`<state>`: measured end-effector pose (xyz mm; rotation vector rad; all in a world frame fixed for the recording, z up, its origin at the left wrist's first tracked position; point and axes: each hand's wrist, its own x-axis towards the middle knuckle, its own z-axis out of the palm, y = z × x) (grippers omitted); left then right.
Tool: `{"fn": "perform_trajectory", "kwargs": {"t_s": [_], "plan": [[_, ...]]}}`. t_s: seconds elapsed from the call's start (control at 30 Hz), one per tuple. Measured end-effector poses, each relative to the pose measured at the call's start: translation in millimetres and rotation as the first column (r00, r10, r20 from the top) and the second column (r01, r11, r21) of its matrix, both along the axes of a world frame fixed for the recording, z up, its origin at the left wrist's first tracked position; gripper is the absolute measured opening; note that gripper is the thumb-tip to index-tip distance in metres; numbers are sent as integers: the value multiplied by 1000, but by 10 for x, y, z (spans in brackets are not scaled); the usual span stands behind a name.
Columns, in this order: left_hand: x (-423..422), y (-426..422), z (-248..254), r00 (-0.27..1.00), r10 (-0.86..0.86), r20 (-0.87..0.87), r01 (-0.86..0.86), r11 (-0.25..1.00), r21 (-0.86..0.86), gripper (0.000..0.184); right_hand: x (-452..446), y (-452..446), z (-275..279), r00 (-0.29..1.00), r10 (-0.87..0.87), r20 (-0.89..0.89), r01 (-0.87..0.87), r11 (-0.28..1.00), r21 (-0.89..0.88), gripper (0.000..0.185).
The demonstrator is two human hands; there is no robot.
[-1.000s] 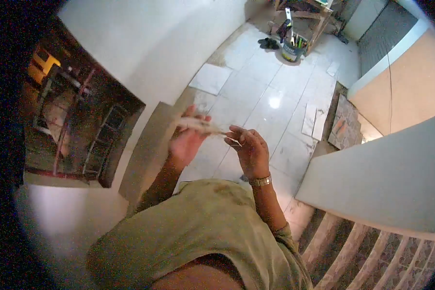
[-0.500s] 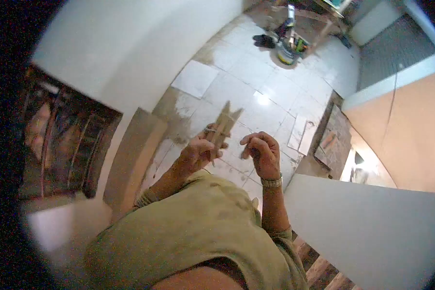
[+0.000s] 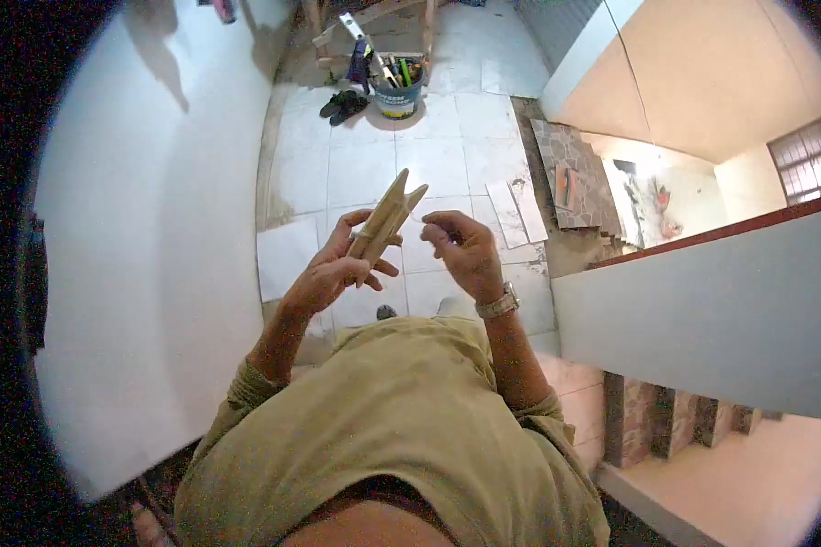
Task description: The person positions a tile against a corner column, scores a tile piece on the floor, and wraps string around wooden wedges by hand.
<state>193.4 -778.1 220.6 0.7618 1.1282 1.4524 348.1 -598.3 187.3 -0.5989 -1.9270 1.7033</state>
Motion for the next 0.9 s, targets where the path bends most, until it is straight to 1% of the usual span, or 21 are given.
{"fn": "perform_trajectory", "kwargs": {"t_s": [0.07,0.1,0.2,0.23,0.3,0.33,0.4,0.43,0.53,0.57,0.6,0.63,0.67,0.7,0.73,0.77,0.8,0.83,0.9], "plan": [[-249,136,-120,999,17,50,-18,1000,15,66,-295,50,-80,999,-29,12,28,991,134,20],[-340,198,-158,998,37,47,-37,999,-4,65,-412,64,19,997,-17,74,13,999,49,19],[-650,435,-184,993,112,49,-109,992,-62,66,-915,223,-4,991,-67,119,52,991,127,17],[-712,509,-197,989,142,49,-139,988,-74,67,-1054,292,-97,998,-59,15,54,975,213,15],[-864,655,-184,974,211,84,-205,976,-70,68,-1338,400,-159,998,-62,-13,64,971,229,13],[-986,717,-194,973,224,50,-220,972,-85,68,-1496,456,-175,998,-54,-26,59,970,236,13],[-1118,824,-254,963,266,-37,-268,958,-98,67,-1695,560,-235,1000,3,-4,-3,1000,2,12],[-1223,890,-270,956,287,-59,-292,948,-122,66,-1858,644,-261,999,42,1,-41,993,-114,11],[-1628,1120,-208,920,374,-114,-390,897,-207,64,-2544,965,-253,981,60,-182,-91,982,-167,12],[-1725,1232,-170,904,410,-119,-427,873,-234,64,-2759,1070,-183,959,39,-281,-104,970,-220,13],[-1726,1304,-166,889,439,-127,-457,853,-252,63,-2833,1133,-179,961,100,-258,-146,975,-167,12],[-1821,1426,-107,886,418,-202,-462,841,-281,69,-2993,1272,-146,962,150,-229,-177,978,-106,12],[-1907,1561,-77,881,427,-206,-470,844,-260,71,-3127,1431,-114,961,196,-194,-207,978,-38,11],[-1961,1673,-71,879,433,-202,-473,846,-244,73,-3213,1564,-85,963,228,-140,-232,973,-12,11],[-2032,1793,-62,881,432,-192,-469,850,-239,75,-3321,1700,-100,966,207,-155,-199,978,66,12],[-2077,1942,-41,860,439,-261,-500,826,-260,78,-3406,1830,-121,969,184,-165,-161,977,142,13],[-2132,2053,-75,857,435,-276,-503,823,-262,78,-3453,1942,-136,972,162,-171,-123,968,218,14],[-2221,2169,-105,853,434,-290,-506,822,-259,78,-3502,2050,-110,975,172,-141,-142,968,205,13],[-2381,2359,-119,859,420,-292,-493,834,-249,78,-3522,2213,-109,968,192,-164,-133,940,313,12]]}}
